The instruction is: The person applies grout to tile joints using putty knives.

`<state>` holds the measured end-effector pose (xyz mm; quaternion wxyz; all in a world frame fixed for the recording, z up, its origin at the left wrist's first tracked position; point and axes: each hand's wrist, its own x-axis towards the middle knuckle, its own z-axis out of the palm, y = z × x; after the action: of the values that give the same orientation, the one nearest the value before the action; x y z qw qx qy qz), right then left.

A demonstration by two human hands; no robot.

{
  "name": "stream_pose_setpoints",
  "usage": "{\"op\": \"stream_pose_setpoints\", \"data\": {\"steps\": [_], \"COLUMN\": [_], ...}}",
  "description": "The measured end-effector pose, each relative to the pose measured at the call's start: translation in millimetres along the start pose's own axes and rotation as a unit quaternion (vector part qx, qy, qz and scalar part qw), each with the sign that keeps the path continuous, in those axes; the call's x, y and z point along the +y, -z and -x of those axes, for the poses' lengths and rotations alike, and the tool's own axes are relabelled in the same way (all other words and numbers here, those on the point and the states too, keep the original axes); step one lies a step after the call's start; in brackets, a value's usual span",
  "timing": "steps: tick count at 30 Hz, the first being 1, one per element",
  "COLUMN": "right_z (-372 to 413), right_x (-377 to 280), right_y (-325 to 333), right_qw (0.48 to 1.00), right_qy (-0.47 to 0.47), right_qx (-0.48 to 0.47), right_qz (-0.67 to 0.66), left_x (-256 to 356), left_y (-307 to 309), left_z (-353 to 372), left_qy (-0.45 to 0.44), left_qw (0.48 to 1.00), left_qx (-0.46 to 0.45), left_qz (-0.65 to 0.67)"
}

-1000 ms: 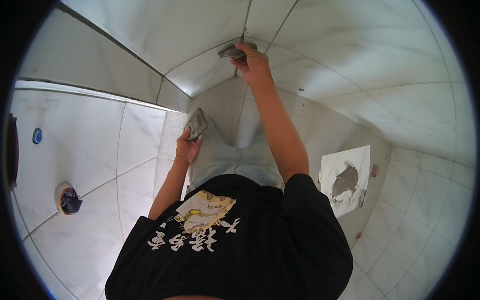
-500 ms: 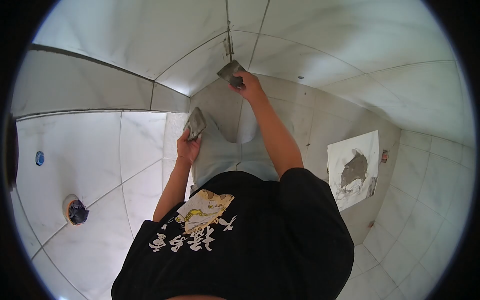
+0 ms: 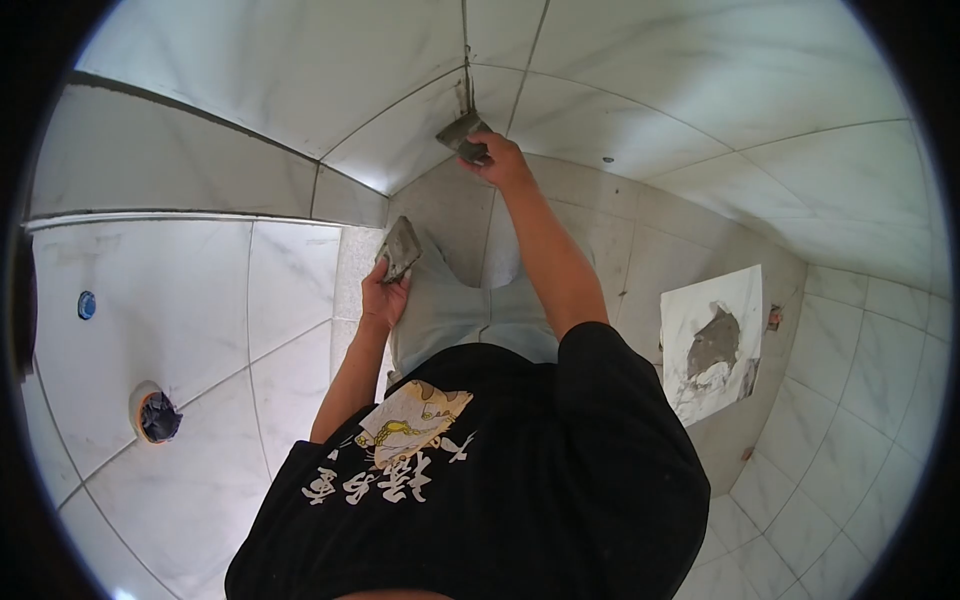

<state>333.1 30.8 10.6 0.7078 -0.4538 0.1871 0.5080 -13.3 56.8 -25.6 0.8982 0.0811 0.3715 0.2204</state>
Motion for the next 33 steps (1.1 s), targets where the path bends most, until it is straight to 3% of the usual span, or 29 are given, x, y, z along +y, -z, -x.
{"op": "stream_pose_setpoints", "data": {"steps": [33], "right_z": [120.3], "right_x": [-80.6], "right_y": [-102.7], "right_qw": [0.982], "right_qy": [0.157], "right_qx": [-0.077], "right_qz": [0.067], "left_x": [-6.0], "left_y": [-2.8], "left_z": [4.3], "left_qy": [-0.024], "left_qw": [0.998], "left_qx": [-0.027], "left_qz": [0.043]}}
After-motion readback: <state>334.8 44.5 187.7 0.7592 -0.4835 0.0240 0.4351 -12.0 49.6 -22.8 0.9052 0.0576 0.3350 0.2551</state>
